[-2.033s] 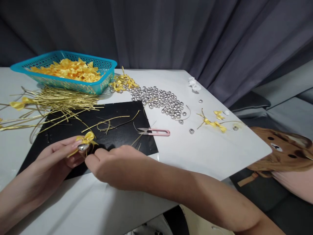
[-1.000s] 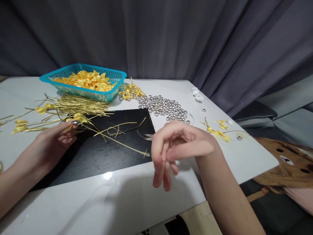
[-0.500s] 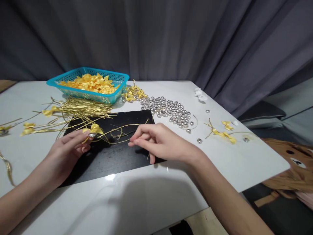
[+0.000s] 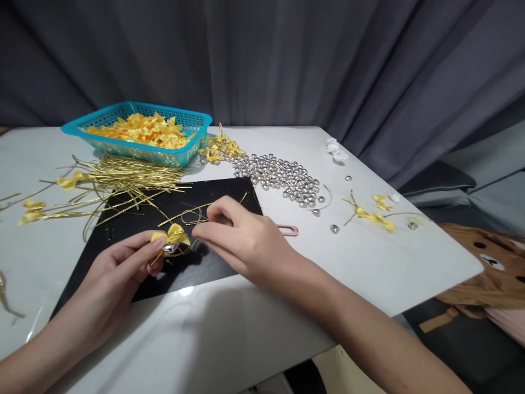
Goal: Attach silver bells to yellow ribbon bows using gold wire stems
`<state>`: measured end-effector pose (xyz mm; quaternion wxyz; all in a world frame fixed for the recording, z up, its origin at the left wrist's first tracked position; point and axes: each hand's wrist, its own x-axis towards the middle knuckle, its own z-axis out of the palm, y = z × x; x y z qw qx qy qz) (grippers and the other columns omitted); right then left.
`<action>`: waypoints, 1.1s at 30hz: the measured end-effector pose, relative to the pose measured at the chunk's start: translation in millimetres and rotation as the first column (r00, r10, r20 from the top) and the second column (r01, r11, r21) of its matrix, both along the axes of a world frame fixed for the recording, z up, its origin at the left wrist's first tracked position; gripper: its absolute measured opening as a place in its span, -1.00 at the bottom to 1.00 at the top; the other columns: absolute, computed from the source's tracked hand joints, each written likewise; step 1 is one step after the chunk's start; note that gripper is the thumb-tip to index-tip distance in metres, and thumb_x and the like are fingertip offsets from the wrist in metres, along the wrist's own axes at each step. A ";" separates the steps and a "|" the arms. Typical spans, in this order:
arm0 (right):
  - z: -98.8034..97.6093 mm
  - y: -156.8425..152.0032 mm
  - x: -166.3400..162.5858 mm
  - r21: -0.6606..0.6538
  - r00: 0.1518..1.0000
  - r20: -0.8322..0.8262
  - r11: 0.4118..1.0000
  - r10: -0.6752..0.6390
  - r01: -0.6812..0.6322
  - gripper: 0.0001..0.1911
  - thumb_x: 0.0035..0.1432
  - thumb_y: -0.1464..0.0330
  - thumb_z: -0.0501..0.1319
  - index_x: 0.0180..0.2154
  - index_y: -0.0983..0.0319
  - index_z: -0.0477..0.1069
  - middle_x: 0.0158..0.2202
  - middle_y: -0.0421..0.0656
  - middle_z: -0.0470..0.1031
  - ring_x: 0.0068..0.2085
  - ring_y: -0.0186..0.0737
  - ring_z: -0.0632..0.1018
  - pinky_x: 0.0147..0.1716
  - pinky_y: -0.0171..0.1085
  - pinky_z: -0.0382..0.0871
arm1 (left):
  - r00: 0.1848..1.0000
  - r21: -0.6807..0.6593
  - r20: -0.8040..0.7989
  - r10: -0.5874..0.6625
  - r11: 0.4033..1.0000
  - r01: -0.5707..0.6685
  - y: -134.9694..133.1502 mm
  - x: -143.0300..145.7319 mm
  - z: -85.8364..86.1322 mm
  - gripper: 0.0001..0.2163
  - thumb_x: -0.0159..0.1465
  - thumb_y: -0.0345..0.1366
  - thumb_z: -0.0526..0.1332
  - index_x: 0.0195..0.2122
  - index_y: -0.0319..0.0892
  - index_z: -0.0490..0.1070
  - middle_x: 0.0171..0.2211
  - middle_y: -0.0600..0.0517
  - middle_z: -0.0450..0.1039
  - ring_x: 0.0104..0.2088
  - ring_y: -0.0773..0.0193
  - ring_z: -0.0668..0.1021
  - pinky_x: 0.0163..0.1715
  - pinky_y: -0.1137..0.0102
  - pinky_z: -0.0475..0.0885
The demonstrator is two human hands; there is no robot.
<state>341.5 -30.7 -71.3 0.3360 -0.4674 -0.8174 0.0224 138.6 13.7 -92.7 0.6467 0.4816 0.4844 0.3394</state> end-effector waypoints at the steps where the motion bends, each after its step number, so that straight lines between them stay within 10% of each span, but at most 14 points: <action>1: -0.5 -0.5 -1.5 0.024 1.000 -0.009 1.000 0.019 -0.019 -0.79 0.27 0.47 0.07 -0.20 0.30 0.48 -0.28 -0.09 0.39 -0.40 -0.41 0.40 -0.41 -0.41 0.31 | 1.000 -0.010 0.004 -0.004 1.000 0.004 -0.8 1.0 -0.1 -0.77 -0.01 -0.07 0.38 -0.51 -0.13 0.50 -0.59 0.16 0.32 -0.53 0.40 0.26 -0.53 0.53 0.18; 27: -3.3 -5.4 -20.4 -0.324 0.985 -0.168 0.946 -0.044 -0.013 -0.80 0.27 0.50 -0.01 -0.18 0.24 0.37 -0.23 -0.16 0.52 -0.25 -0.37 0.51 -0.27 -0.41 0.31 | 0.999 0.010 -0.029 -0.031 0.999 0.031 -3.4 3.7 1.1 -0.75 -0.01 -0.06 0.37 -0.52 -0.14 0.50 -0.60 0.16 0.31 -0.53 0.40 0.24 -0.53 0.52 0.17; 33: -9.9 -9.3 -27.0 -0.320 0.968 -0.215 0.945 -0.133 0.059 -0.92 0.23 0.44 0.12 -0.28 0.25 0.39 -0.50 -0.31 0.47 -0.63 -0.52 0.28 -0.57 -0.46 0.13 | 0.998 0.019 -0.045 -0.048 0.999 0.049 -5.6 0.9 -0.4 -0.77 0.03 -0.06 0.34 -0.53 -0.12 0.49 -0.62 0.17 0.28 -0.54 0.40 0.24 -0.54 0.53 0.17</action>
